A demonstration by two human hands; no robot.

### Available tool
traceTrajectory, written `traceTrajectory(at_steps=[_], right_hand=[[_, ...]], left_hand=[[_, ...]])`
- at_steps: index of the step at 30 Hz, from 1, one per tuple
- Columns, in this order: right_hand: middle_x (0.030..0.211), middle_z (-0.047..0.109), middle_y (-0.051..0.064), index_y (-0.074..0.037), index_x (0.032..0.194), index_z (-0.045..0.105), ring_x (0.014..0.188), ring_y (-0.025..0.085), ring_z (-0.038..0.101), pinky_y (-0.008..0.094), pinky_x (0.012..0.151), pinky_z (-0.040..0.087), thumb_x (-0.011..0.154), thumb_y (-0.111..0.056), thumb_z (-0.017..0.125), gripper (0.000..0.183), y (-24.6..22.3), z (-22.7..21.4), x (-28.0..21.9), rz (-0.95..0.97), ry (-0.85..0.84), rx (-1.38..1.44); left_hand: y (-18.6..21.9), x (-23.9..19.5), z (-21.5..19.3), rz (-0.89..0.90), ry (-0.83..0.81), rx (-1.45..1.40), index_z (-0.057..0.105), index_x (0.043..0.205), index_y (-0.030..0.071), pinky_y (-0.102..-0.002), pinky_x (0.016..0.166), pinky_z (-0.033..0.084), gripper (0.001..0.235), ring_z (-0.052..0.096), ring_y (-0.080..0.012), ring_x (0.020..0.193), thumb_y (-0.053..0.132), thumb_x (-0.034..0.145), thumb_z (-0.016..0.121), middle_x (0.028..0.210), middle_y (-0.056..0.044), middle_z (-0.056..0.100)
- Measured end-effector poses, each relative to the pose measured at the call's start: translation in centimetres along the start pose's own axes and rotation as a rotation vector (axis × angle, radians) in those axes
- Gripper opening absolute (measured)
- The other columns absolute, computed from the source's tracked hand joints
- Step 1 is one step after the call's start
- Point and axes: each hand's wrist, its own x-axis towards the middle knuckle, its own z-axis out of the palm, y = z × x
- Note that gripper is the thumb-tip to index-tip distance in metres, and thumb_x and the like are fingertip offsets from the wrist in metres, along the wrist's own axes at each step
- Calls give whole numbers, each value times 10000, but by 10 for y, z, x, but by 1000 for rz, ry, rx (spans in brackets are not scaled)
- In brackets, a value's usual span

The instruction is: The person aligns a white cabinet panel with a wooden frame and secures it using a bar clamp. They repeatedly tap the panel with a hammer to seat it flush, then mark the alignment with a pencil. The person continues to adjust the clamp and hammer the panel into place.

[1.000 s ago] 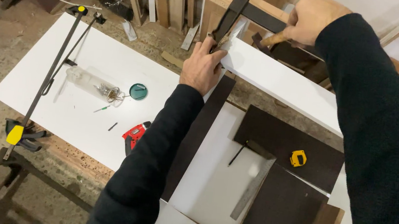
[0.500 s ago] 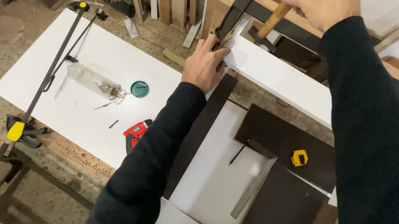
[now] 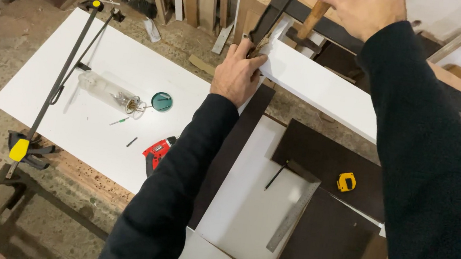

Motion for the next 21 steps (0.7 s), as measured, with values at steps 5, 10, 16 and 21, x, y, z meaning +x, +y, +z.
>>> traceTrajectory(at_steps=[5, 10, 16, 21], right_hand=[[978, 726, 147, -58, 1237, 731, 761, 256, 672, 404, 707, 569, 1107, -411, 738, 376, -6, -4, -5, 5, 0, -58], [966, 720, 118, -70, 1218, 730, 744, 238, 671, 388, 727, 581, 1123, -416, 704, 361, -10, -10, -4, 25, -32, -21], [939, 723, 107, -73, 1186, 757, 711, 227, 637, 376, 699, 559, 1144, -403, 696, 338, 2, -7, -5, -3, -14, -57], [979, 718, 94, -63, 1223, 737, 738, 175, 648, 330, 700, 567, 1106, -347, 676, 313, 5, -6, -5, -101, -38, 70]], left_hand=[[4, 0, -4, -16, -9, 14, 758, 1159, 162, -441, 818, 580, 380, 564, -318, 1110, 67, 792, 758, 1231, -83, 551], [2, 0, -1, -3, 10, -3, 761, 1159, 170, -441, 829, 579, 379, 564, -318, 1112, 69, 794, 760, 1220, -85, 550], [1, -1, -2, -6, 0, -4, 756, 1165, 167, -447, 829, 576, 377, 561, -322, 1117, 67, 801, 753, 1225, -86, 550], [2, 0, -3, -9, -11, -6, 756, 1165, 164, -456, 828, 570, 388, 556, -331, 1122, 72, 788, 758, 1216, -99, 545]])
